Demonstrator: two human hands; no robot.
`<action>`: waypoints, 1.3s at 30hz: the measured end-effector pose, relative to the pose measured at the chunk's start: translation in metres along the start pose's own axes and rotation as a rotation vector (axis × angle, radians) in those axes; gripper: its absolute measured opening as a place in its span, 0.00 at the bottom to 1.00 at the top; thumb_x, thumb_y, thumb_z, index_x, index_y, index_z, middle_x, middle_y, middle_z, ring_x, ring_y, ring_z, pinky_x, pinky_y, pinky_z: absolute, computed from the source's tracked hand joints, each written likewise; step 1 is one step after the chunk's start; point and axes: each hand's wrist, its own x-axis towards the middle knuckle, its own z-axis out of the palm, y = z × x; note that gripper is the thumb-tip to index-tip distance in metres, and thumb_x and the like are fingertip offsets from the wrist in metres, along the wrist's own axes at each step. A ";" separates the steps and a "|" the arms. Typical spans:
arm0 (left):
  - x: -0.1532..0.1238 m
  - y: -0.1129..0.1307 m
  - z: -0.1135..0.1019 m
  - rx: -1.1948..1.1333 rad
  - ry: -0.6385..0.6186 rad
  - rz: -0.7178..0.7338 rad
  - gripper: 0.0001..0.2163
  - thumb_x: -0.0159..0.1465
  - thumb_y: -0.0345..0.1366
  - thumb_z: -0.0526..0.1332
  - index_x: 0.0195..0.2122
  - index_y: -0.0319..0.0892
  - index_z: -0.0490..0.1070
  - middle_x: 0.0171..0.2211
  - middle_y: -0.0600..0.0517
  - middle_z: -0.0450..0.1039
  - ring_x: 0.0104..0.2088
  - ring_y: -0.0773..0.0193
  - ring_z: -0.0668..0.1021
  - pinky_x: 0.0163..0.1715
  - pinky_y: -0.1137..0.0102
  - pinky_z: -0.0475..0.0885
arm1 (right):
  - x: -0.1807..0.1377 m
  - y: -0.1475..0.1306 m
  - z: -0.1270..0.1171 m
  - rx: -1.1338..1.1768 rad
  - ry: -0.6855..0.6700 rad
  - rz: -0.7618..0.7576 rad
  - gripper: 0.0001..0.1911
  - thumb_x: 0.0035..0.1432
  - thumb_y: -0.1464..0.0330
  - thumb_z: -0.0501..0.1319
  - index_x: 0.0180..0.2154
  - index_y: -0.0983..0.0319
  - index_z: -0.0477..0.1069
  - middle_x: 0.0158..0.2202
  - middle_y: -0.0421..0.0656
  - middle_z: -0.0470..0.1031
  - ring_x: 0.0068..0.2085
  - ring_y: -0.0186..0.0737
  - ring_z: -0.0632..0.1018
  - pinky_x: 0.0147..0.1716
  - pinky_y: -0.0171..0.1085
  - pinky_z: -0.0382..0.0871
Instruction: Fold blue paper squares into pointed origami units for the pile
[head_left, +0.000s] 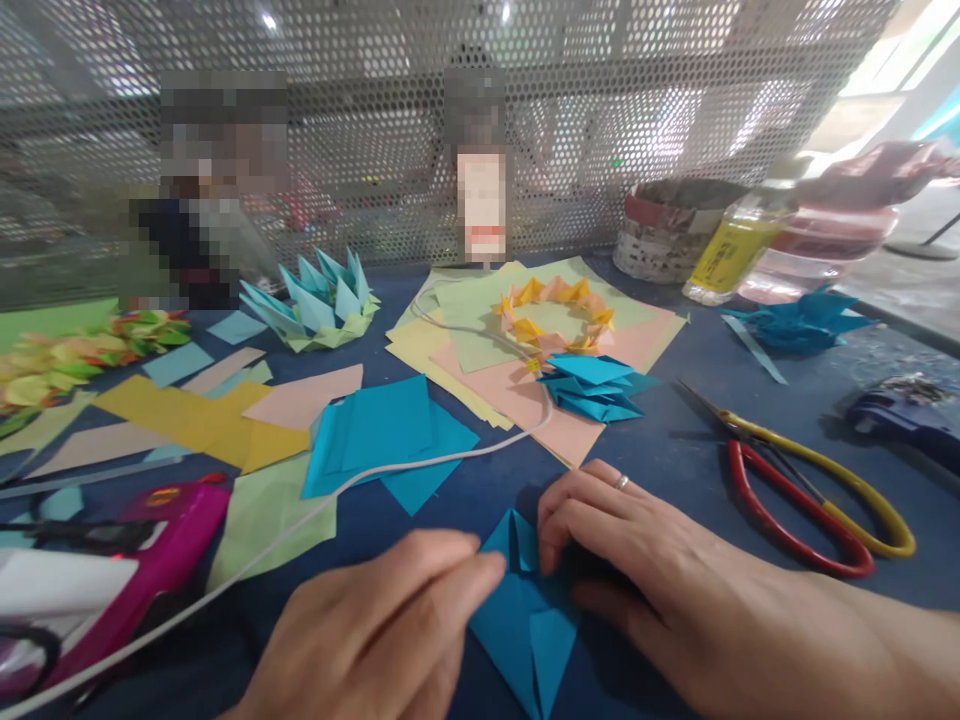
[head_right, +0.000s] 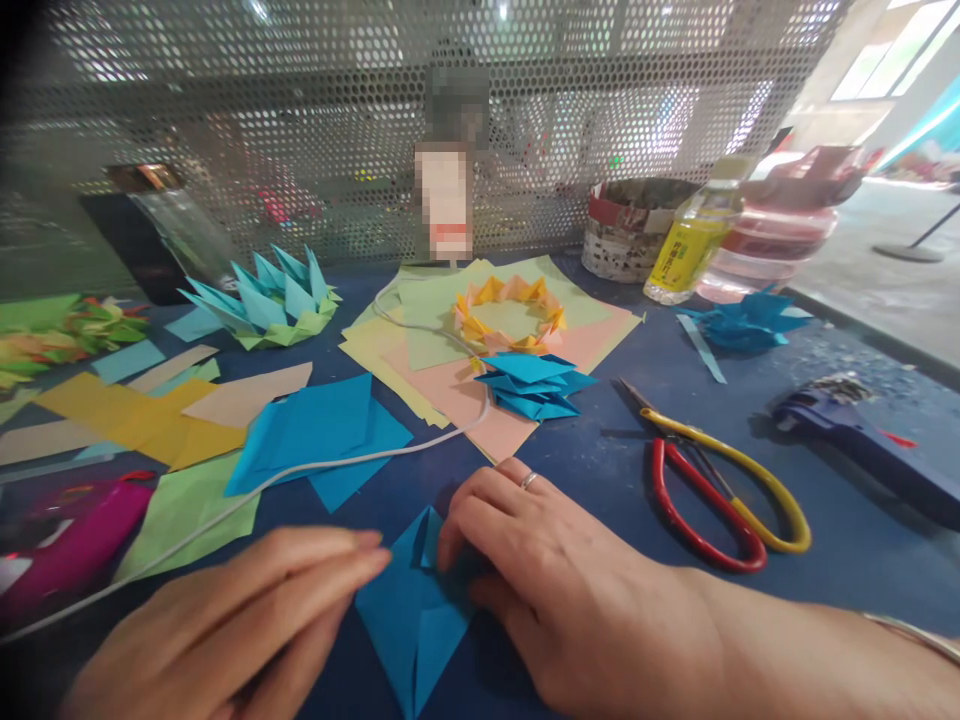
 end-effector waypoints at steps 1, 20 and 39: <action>0.003 -0.003 0.001 -0.046 -0.019 -0.029 0.16 0.66 0.22 0.55 0.50 0.43 0.74 0.48 0.52 0.77 0.48 0.69 0.80 0.50 0.78 0.71 | 0.000 0.000 0.000 0.000 0.006 -0.002 0.20 0.53 0.86 0.57 0.42 0.57 0.67 0.46 0.39 0.70 0.51 0.36 0.70 0.56 0.35 0.64; 0.022 -0.016 0.008 -0.294 -0.175 0.102 0.19 0.66 0.20 0.49 0.46 0.44 0.75 0.48 0.51 0.76 0.51 0.67 0.77 0.50 0.75 0.74 | -0.007 0.003 0.006 -0.040 0.074 -0.036 0.21 0.57 0.83 0.56 0.49 0.59 0.65 0.50 0.41 0.68 0.53 0.35 0.70 0.57 0.34 0.62; 0.012 0.011 0.022 0.096 0.229 0.181 0.15 0.70 0.24 0.52 0.30 0.40 0.75 0.25 0.57 0.78 0.24 0.68 0.79 0.25 0.70 0.70 | 0.003 0.013 0.023 -0.432 0.262 -0.476 0.19 0.69 0.76 0.46 0.31 0.59 0.70 0.29 0.41 0.74 0.29 0.41 0.70 0.30 0.39 0.63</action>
